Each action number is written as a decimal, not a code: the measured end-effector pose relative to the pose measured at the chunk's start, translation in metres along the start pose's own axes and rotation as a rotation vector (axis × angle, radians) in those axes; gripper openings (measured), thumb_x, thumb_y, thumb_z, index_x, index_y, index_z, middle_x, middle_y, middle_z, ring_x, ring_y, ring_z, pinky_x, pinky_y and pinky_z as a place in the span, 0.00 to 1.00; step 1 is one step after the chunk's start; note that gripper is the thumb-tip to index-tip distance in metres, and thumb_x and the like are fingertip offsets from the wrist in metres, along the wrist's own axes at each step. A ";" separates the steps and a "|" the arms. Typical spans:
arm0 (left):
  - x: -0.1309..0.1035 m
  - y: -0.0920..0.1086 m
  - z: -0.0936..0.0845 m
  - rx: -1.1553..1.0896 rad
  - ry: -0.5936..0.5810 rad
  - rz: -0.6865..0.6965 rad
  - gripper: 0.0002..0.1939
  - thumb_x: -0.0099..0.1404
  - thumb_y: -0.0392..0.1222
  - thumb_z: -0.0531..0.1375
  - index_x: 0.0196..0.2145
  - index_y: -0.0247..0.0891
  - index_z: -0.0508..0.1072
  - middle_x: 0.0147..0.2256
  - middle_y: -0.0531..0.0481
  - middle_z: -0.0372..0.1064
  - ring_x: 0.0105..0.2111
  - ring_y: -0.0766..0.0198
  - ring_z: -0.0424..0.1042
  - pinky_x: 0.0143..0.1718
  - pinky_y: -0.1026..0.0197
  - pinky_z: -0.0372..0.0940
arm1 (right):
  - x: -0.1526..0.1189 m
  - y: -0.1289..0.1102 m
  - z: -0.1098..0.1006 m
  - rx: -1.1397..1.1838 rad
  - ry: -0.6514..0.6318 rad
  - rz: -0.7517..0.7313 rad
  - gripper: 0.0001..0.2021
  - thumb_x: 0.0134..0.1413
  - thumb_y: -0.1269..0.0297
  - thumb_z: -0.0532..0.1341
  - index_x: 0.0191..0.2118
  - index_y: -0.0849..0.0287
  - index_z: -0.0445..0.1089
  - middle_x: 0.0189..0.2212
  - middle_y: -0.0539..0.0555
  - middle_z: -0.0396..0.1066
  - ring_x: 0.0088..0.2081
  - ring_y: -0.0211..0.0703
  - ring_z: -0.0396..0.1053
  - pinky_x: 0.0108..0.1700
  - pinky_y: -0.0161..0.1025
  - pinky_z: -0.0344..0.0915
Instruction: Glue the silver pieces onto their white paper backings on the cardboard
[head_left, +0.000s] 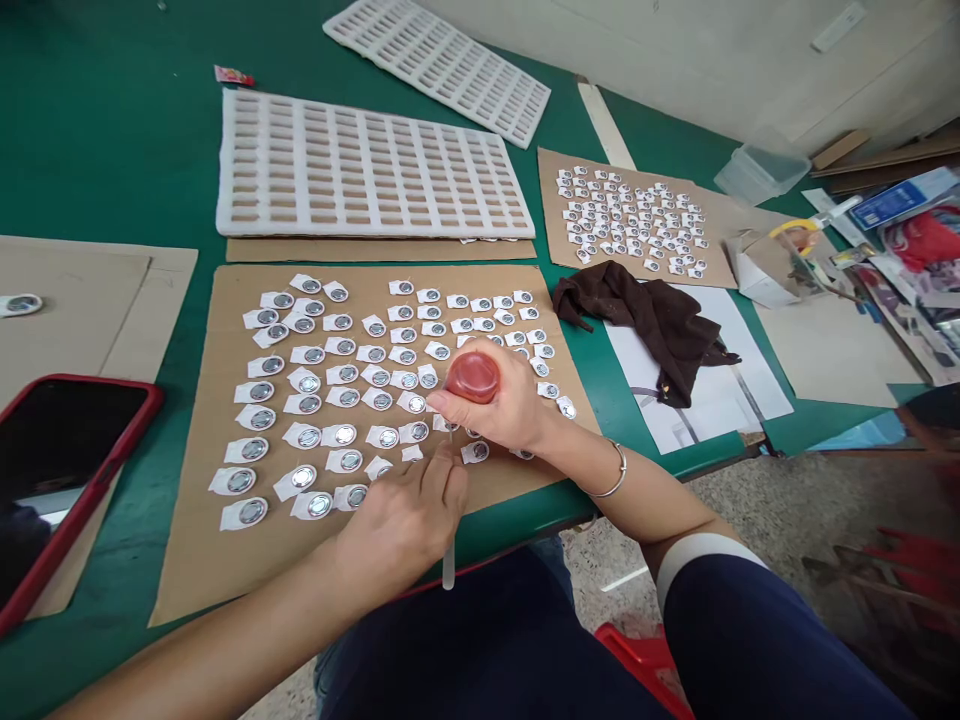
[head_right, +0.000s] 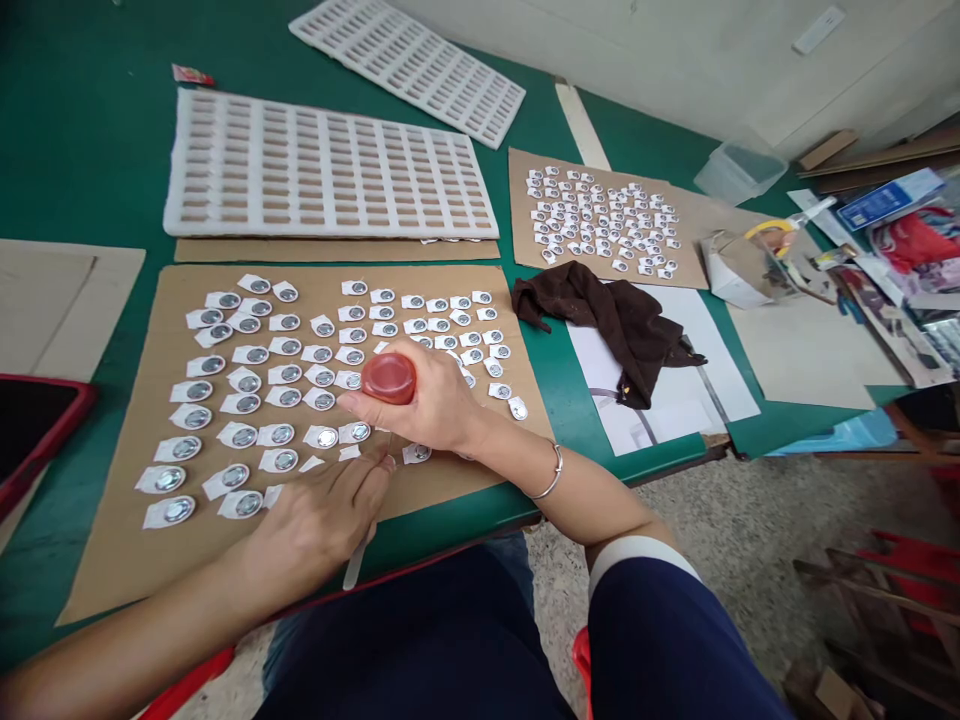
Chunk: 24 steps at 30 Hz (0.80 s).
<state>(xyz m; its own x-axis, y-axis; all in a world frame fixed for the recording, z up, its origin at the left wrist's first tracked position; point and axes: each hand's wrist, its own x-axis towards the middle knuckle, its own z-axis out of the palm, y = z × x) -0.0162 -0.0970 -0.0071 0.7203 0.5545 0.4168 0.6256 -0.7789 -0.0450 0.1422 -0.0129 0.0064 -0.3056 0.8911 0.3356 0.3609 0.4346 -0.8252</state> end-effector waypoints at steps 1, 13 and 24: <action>0.000 0.000 0.000 0.003 0.001 0.001 0.13 0.62 0.22 0.47 0.37 0.25 0.70 0.35 0.32 0.75 0.26 0.57 0.75 0.23 0.58 0.70 | 0.000 0.000 0.000 0.002 0.000 0.004 0.16 0.45 0.52 0.69 0.31 0.56 0.65 0.25 0.46 0.69 0.26 0.35 0.64 0.32 0.36 0.64; 0.001 -0.002 0.000 -0.072 0.004 -0.034 0.12 0.64 0.24 0.47 0.35 0.29 0.69 0.31 0.39 0.73 0.25 0.60 0.73 0.24 0.59 0.71 | 0.000 0.001 -0.002 0.000 0.003 -0.003 0.16 0.45 0.53 0.70 0.32 0.56 0.66 0.26 0.46 0.70 0.27 0.35 0.65 0.32 0.35 0.64; 0.001 -0.004 0.000 -0.094 0.016 -0.027 0.10 0.63 0.24 0.49 0.36 0.27 0.69 0.29 0.40 0.72 0.25 0.57 0.74 0.23 0.58 0.70 | 0.001 0.003 -0.002 -0.029 0.023 0.008 0.15 0.45 0.54 0.69 0.32 0.55 0.65 0.27 0.47 0.71 0.28 0.36 0.66 0.34 0.36 0.66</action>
<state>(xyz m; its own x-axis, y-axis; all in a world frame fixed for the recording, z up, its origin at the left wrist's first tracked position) -0.0180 -0.0938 -0.0069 0.6982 0.5717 0.4309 0.6134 -0.7881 0.0516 0.1448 -0.0103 0.0055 -0.2827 0.8972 0.3393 0.3884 0.4305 -0.8148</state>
